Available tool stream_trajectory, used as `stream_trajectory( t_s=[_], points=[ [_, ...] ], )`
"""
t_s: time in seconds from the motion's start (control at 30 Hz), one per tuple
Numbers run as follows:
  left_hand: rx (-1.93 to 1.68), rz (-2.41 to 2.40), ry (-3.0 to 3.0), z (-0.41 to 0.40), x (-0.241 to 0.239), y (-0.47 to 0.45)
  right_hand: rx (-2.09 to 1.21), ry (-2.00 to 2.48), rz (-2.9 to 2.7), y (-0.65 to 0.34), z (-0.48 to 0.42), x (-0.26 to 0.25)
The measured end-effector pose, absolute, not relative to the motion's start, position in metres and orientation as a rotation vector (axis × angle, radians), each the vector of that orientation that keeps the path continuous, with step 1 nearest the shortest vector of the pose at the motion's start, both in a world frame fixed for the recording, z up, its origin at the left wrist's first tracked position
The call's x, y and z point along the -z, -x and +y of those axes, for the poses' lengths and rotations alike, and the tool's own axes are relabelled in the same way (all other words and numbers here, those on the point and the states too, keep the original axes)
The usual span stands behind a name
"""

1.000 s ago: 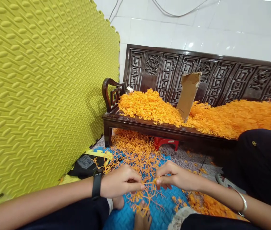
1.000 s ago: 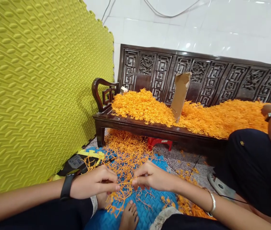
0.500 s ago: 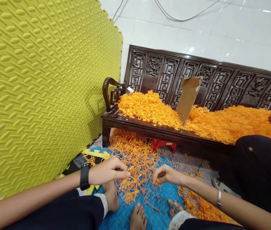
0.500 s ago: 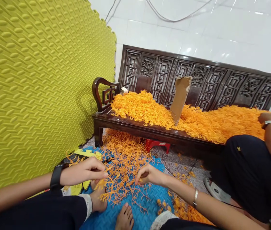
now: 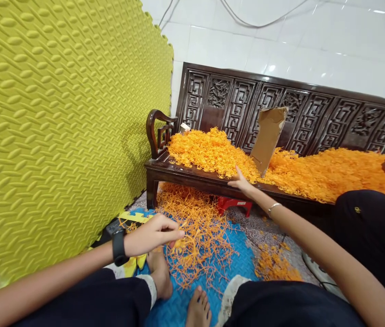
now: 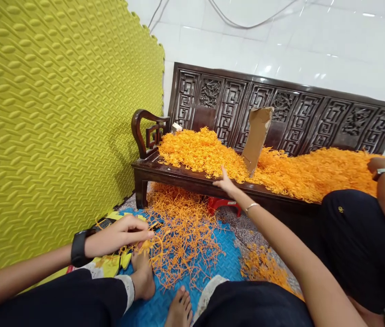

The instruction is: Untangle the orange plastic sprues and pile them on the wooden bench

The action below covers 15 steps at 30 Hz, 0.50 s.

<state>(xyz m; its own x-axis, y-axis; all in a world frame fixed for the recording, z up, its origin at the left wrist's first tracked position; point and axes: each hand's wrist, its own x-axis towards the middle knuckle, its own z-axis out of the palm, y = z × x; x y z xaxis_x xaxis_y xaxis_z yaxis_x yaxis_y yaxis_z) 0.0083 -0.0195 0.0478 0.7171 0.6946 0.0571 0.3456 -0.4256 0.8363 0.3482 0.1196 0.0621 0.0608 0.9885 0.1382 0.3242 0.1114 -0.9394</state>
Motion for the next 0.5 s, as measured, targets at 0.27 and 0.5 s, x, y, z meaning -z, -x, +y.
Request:
stream_trajectory(
  t_s=[0.27,0.5],
  points=[
    [-0.646,0.813,-1.937,-0.018,-0.044,-0.020,-1.478,1.080,-1.728,-0.251,0.015,-0.038],
    [-0.727,0.870,-2.051,-0.023,-0.046,-0.028,-1.412,1.147,-1.959,-0.227,-0.033,-0.063]
  ],
)
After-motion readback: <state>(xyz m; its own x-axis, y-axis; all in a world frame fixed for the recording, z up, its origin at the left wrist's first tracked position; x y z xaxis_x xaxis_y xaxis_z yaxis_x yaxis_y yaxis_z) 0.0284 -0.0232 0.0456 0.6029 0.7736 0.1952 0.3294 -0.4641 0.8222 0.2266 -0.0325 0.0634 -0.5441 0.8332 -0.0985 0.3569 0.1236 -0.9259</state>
